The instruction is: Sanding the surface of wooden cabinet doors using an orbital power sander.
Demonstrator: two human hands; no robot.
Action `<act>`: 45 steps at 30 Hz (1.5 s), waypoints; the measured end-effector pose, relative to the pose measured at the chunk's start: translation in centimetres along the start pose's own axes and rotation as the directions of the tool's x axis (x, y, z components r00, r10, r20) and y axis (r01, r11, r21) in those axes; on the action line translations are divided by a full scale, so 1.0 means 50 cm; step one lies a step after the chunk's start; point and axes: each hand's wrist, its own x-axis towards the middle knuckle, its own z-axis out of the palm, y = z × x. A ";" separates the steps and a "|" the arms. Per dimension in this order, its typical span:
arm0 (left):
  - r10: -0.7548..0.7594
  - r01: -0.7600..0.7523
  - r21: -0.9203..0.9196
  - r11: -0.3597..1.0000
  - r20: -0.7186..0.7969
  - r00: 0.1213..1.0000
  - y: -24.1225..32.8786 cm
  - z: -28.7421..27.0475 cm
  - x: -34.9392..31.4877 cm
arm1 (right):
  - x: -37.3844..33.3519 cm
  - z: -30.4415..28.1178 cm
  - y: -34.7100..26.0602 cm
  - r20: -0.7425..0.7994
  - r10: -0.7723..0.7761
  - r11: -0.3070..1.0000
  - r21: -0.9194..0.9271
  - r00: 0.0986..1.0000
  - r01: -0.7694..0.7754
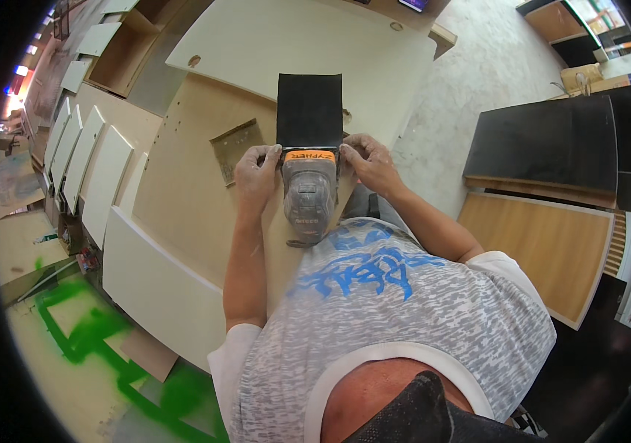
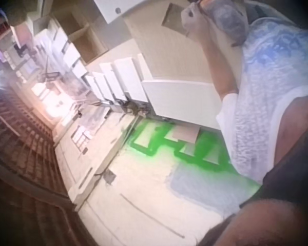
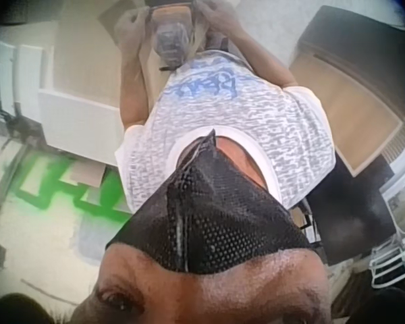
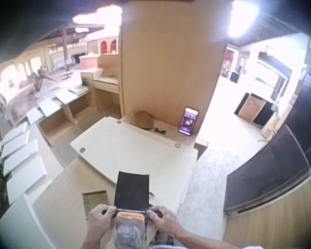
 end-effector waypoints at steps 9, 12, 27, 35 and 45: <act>-0.060 0.261 -0.618 0.742 0.327 0.943 0.067 0.014 -0.111 | -0.023 0.004 0.039 0.236 0.008 1.000 0.004 0.972 -0.010; 0.018 0.114 -0.374 0.921 0.332 0.943 0.118 0.012 -0.171 | -0.026 0.008 0.026 0.164 0.020 0.993 -0.118 0.986 0.000; -0.029 0.007 -0.957 0.291 -0.001 1.000 -0.028 -0.034 -0.195 | 0.001 0.040 -0.091 0.186 -0.052 0.977 0.215 0.981 0.011; 0.074 0.482 -0.876 -0.022 0.479 0.875 -0.059 0.085 -0.256 | 0.010 0.050 -0.108 0.336 -0.005 0.553 0.786 0.942 -0.277; -0.211 0.485 -0.636 0.600 0.459 0.863 -0.120 0.043 -0.286 | 0.002 0.013 -0.052 0.229 -0.024 0.827 0.552 0.973 -0.110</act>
